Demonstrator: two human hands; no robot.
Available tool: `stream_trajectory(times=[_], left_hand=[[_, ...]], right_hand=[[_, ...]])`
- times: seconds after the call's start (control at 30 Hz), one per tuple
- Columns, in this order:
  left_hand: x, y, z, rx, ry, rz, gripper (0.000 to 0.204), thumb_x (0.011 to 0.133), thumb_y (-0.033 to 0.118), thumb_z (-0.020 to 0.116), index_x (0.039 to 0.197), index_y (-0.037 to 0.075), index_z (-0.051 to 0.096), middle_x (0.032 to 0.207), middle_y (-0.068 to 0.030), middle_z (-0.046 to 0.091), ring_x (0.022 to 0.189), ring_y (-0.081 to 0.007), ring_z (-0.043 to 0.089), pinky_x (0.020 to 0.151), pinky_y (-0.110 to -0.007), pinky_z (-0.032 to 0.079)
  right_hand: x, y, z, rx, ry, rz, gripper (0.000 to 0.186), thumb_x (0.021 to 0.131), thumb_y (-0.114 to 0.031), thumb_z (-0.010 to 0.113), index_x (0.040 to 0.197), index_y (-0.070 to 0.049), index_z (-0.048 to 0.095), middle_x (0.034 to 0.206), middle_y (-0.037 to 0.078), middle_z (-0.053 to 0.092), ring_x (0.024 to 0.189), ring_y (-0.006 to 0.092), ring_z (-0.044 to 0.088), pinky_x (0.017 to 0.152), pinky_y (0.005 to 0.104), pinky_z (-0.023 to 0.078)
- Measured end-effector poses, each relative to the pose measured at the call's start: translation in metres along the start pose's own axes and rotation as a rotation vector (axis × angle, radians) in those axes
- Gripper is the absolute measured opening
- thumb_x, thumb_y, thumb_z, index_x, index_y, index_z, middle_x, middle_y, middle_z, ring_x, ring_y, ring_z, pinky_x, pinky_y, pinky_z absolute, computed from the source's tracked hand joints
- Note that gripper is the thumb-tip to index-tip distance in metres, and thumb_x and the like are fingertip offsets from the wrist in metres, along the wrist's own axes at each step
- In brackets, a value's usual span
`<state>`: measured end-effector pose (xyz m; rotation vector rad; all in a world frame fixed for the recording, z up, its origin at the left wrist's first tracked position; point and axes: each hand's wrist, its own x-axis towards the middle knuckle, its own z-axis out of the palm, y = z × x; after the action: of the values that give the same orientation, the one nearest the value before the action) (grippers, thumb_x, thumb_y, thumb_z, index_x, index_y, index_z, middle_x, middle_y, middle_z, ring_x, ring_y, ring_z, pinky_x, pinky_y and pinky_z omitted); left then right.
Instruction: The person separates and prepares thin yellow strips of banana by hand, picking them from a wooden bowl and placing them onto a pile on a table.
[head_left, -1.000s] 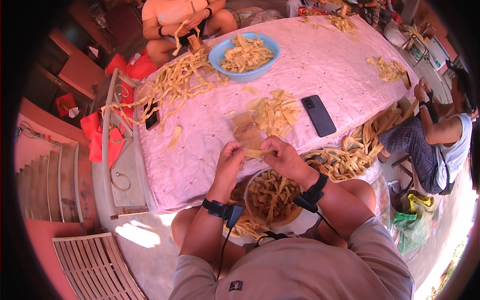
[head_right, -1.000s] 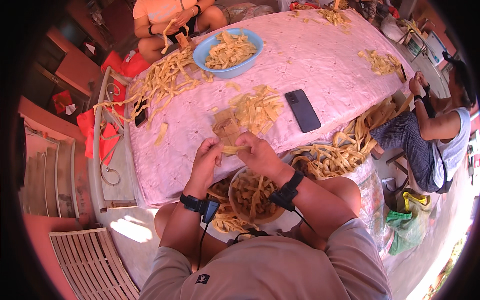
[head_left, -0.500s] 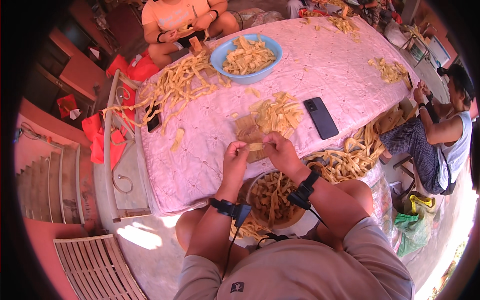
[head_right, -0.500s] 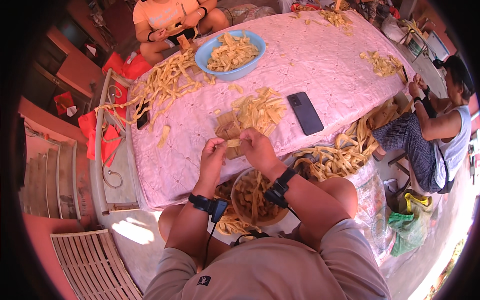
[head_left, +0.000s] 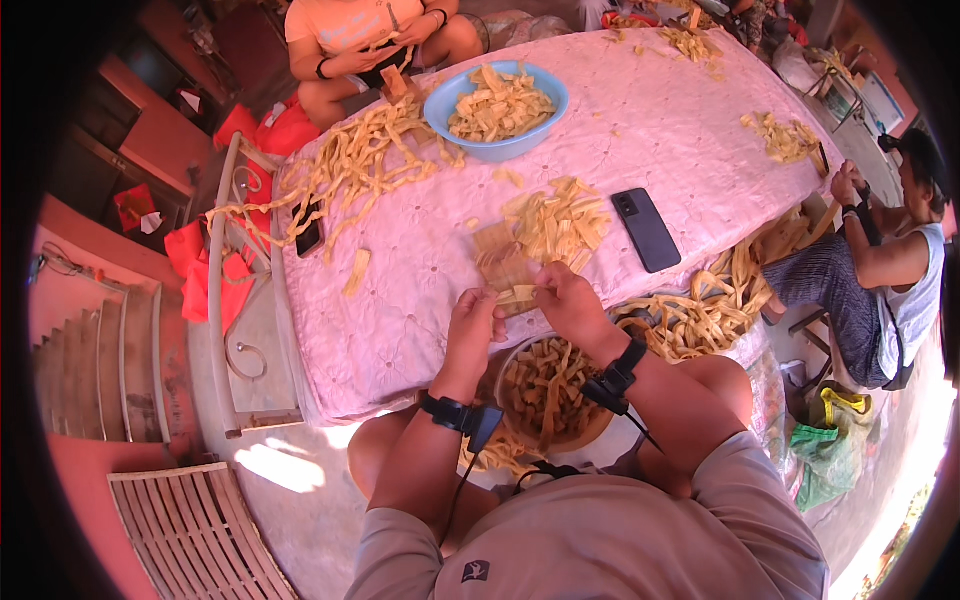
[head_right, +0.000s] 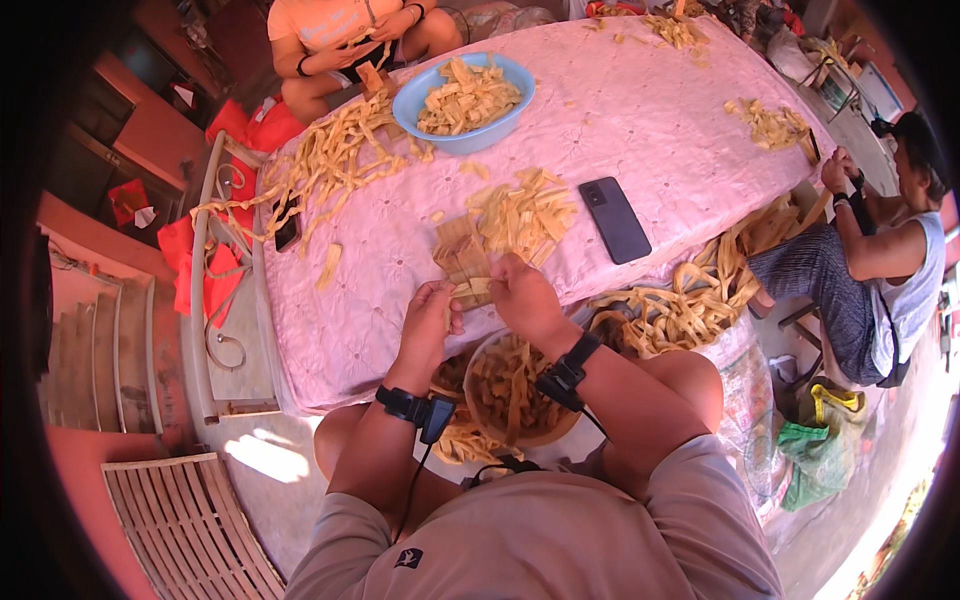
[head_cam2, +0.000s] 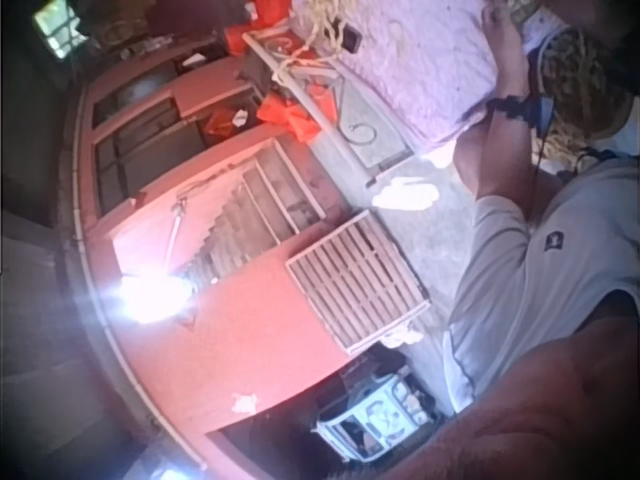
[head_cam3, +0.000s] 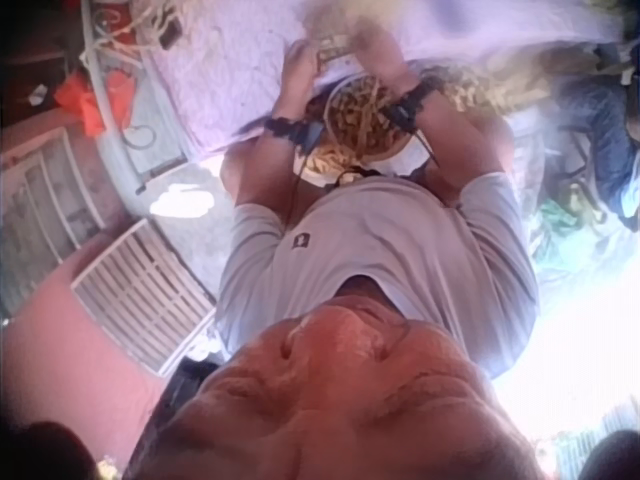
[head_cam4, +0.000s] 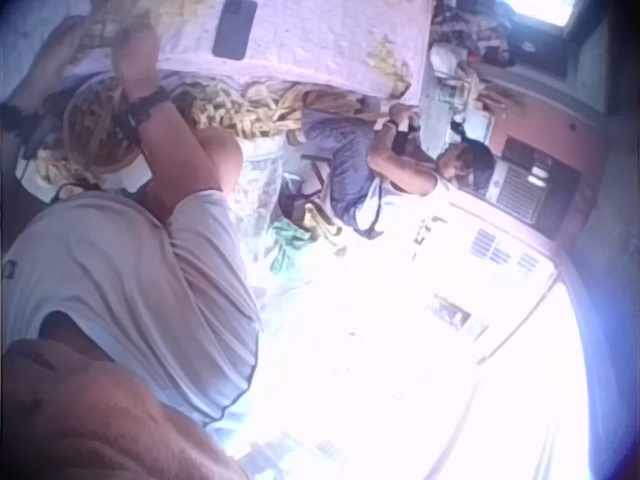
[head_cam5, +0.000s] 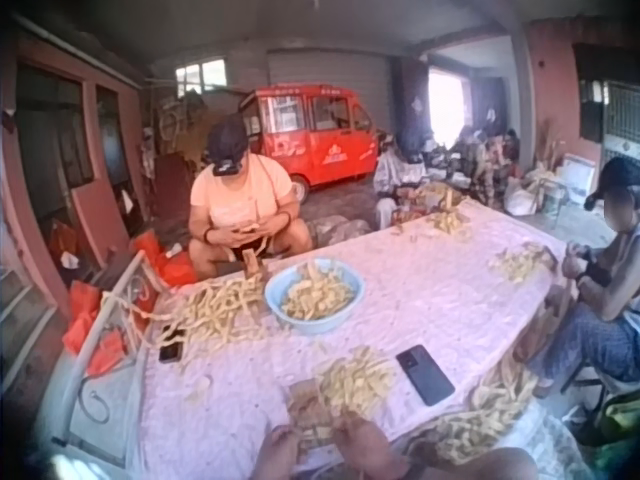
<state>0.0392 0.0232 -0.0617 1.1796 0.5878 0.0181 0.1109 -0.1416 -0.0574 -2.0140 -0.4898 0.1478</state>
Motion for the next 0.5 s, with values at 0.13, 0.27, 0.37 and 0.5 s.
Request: stream_trajectory(times=[0.13, 0.27, 0.37, 0.5], left_hand=[[-0.026, 0.014, 0.007, -0.071, -0.041, -0.065, 0.022, 0.098, 0.026, 0.052, 0.106, 0.006, 0.053, 0.079, -0.0072, 0.061, 0.061, -0.0152, 0.058, 0.056, -0.028, 0.047], [-0.044, 0.024, 0.012, 0.073, -0.128, -0.124, 0.024, 0.100, 0.026, 0.050, 0.107, 0.004, 0.054, 0.084, -0.0066, 0.063, 0.068, -0.0147, 0.061, 0.065, -0.026, 0.048], [-0.046, 0.016, 0.012, 0.243, -0.239, -0.067, 0.024, 0.100, 0.024, 0.049, 0.108, 0.003, 0.055, 0.089, -0.0038, 0.063, 0.079, -0.0111, 0.060, 0.072, -0.025, 0.047], [-0.056, 0.014, 0.025, 0.188, -0.391, 0.007, 0.023, 0.098, 0.015, 0.047, 0.113, 0.001, 0.058, 0.106, -0.0013, 0.061, 0.101, -0.0081, 0.055, 0.089, -0.023, 0.044]], right_hand=[[-0.001, 0.002, -0.003, 0.229, -0.002, -0.015, 0.019, 0.083, -0.010, 0.059, 0.098, 0.000, 0.055, 0.084, 0.020, 0.064, 0.079, 0.0344, 0.064, 0.069, 0.0396, 0.050], [-0.005, -0.012, -0.012, 0.384, -0.093, 0.013, 0.025, 0.084, -0.007, 0.061, 0.106, 0.000, 0.053, 0.083, 0.013, 0.063, 0.074, 0.0224, 0.063, 0.066, 0.0336, 0.049], [-0.008, -0.035, -0.029, 0.698, -0.272, 0.176, 0.031, 0.085, -0.001, 0.060, 0.114, 0.000, 0.051, 0.087, 0.007, 0.061, 0.074, 0.0142, 0.060, 0.064, 0.0276, 0.048], [-0.010, -0.037, -0.034, 0.887, -0.294, 0.247, 0.038, 0.086, 0.006, 0.056, 0.122, -0.003, 0.049, 0.089, 0.000, 0.055, 0.076, 0.0062, 0.053, 0.067, 0.0204, 0.046]])
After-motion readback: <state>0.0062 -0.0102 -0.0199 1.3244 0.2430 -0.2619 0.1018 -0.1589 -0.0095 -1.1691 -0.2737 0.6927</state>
